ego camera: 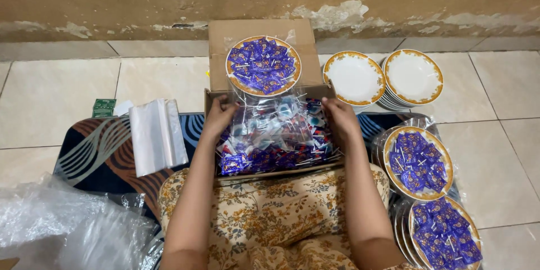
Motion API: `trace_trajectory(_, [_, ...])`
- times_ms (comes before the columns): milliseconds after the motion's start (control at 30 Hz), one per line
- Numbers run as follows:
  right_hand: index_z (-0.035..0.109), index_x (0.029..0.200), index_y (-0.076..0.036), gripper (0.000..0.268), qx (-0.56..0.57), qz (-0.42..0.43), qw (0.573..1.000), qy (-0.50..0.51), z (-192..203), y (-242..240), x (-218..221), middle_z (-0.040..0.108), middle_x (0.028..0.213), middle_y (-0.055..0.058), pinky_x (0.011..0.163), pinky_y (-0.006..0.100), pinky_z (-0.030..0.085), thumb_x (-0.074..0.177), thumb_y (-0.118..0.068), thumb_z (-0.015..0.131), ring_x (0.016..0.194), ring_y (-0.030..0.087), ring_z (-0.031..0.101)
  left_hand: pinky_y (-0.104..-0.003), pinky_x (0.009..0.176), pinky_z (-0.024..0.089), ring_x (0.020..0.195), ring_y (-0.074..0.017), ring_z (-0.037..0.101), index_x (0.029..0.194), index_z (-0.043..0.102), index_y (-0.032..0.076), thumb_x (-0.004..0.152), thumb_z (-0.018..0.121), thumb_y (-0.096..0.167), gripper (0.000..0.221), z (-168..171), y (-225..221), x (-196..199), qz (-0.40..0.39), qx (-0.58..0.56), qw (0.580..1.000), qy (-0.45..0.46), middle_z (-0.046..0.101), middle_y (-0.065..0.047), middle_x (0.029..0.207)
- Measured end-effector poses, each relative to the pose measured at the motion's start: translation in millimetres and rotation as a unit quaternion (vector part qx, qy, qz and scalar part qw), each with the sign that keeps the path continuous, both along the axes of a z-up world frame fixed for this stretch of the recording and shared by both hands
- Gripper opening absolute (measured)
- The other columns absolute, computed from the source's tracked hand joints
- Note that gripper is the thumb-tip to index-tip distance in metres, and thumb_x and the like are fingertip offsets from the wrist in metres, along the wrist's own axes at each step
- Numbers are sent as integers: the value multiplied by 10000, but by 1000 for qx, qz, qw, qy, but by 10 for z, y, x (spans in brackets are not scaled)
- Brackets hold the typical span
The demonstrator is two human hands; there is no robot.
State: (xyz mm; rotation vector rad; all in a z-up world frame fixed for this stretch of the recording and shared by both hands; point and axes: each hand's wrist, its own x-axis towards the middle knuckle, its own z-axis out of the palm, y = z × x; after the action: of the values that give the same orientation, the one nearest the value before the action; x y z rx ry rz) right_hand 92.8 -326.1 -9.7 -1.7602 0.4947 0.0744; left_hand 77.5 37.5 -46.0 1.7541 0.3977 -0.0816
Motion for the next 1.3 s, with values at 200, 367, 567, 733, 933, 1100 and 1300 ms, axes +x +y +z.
trace_trajectory(200, [640,1315,-17,516,54,107,993,13,-130,388,462,707,979,173,640,410,653,948,-366,739,793,258,717,-346,616,541,825,-216,652,1174,674,2,929,714,351,428,119,-310,620,75,-64,993,-64,671,-130,925])
trace_trajectory(367, [685,974,4,222,118,207,970,50,214,577,-54,701,738,124,479,293,556,844,-152,776,613,196,707,-265,584,523,672,-156,688,926,796,124,870,810,436,318,-315,-219,689,58,-17,998,-34,728,-68,702])
trace_trajectory(567, [707,893,43,120,82,361,923,104,-254,-36,-253,712,773,214,621,404,587,848,-64,739,648,280,682,-273,508,548,596,-132,653,985,769,63,899,761,330,280,-302,-80,608,49,-62,997,-17,692,-77,686])
trace_trajectory(733, [726,819,41,124,77,390,908,131,-273,-290,-221,733,681,200,528,297,595,826,-60,797,505,192,692,-291,599,578,697,-151,691,1080,764,90,846,800,345,348,-92,-145,582,33,-30,999,-10,726,-72,774])
trace_trajectory(933, [801,914,6,402,6,463,879,110,78,-267,11,729,780,102,644,330,553,593,-150,986,670,178,632,-438,800,588,1036,-295,697,1239,699,49,925,711,494,544,107,-226,704,55,-51,997,-15,701,-197,1080])
trace_trajectory(1100, [386,1508,68,1047,369,459,807,42,-441,-572,307,644,1329,260,963,576,532,652,-242,902,1123,360,690,-381,550,602,695,-254,701,1008,712,16,828,796,298,345,-350,-61,1064,57,-18,998,-31,629,-137,766])
trace_trajectory(1300, [694,1172,64,316,229,311,920,59,-416,-187,165,767,909,117,639,234,602,876,-24,762,763,190,759,-326,680,628,772,-171,637,1162,626,11,874,691,130,318,222,-218,594,66,-239,969,-19,557,-80,952])
